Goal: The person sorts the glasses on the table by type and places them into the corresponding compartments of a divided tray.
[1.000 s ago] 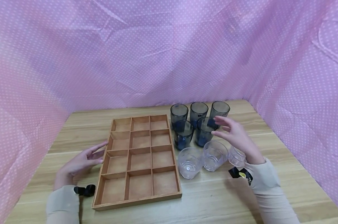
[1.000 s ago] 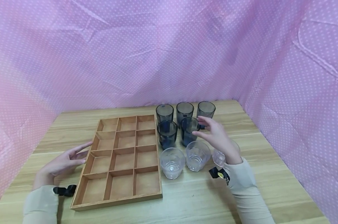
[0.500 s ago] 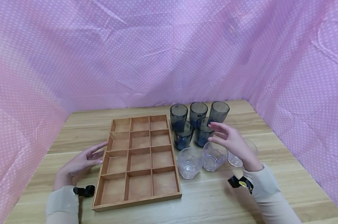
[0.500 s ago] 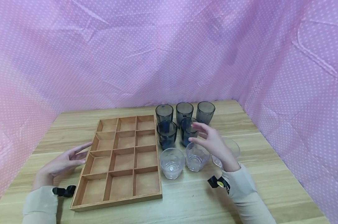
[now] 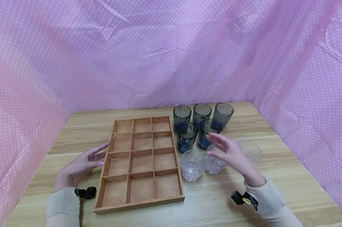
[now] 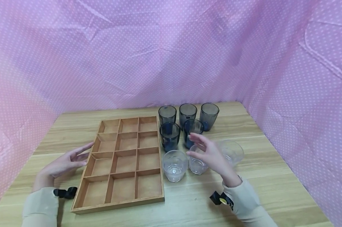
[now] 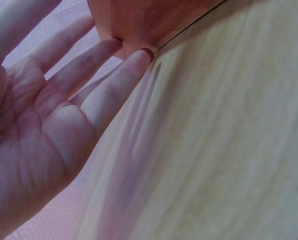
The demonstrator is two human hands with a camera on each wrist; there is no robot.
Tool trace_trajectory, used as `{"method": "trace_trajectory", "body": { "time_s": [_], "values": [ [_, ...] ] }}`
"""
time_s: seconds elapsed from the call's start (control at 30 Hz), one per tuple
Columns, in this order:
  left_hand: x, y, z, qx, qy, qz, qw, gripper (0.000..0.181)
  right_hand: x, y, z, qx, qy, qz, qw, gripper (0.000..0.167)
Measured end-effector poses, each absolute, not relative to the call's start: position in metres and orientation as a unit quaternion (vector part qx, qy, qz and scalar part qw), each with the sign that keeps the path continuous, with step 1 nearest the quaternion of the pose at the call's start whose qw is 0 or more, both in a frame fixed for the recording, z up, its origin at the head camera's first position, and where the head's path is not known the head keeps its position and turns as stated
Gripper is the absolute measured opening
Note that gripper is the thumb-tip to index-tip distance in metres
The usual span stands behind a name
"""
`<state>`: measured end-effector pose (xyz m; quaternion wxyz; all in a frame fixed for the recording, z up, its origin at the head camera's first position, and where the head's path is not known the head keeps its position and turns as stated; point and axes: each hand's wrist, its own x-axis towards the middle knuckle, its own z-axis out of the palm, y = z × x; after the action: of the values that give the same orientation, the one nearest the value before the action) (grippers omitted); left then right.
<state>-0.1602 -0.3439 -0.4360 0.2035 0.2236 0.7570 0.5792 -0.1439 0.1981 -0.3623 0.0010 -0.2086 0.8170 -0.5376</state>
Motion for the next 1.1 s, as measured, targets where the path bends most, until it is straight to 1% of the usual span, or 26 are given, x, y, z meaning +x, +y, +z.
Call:
{"method": "trace_trajectory", "body": {
  "time_s": [0.13,0.23,0.5,0.6,0.77,1.1],
  "values": [
    [-0.16,-0.344,-0.437,0.224,0.753,0.585,0.204,0.076,-0.137,0.191,-0.364,-0.211,0.832,-0.513,0.021,0.063],
    [-0.16,-0.344,-0.437,0.223,0.754,0.584,0.202,0.076,-0.132,0.185,-0.364,-0.213,0.834,-0.508,0.024,0.065],
    [-0.161,-0.345,-0.438,0.228,0.753,0.583,0.2,0.077,-0.127,0.176,-0.371,-0.237,0.832,-0.501,-0.003,0.07],
    [-0.161,-0.345,-0.438,0.224,0.755,0.582,0.201,0.077,-0.126,0.173,-0.374,-0.23,0.836,-0.499,0.003,0.073],
    [-0.161,-0.345,-0.437,0.225,0.751,0.586,0.206,0.077,-0.122,0.17,-0.376,-0.21,0.843,-0.494,0.028,0.077],
    [-0.16,-0.345,-0.436,0.226,0.753,0.582,0.207,0.077,-0.113,0.165,-0.372,-0.194,0.864,-0.463,0.032,0.08]
  ]
}}
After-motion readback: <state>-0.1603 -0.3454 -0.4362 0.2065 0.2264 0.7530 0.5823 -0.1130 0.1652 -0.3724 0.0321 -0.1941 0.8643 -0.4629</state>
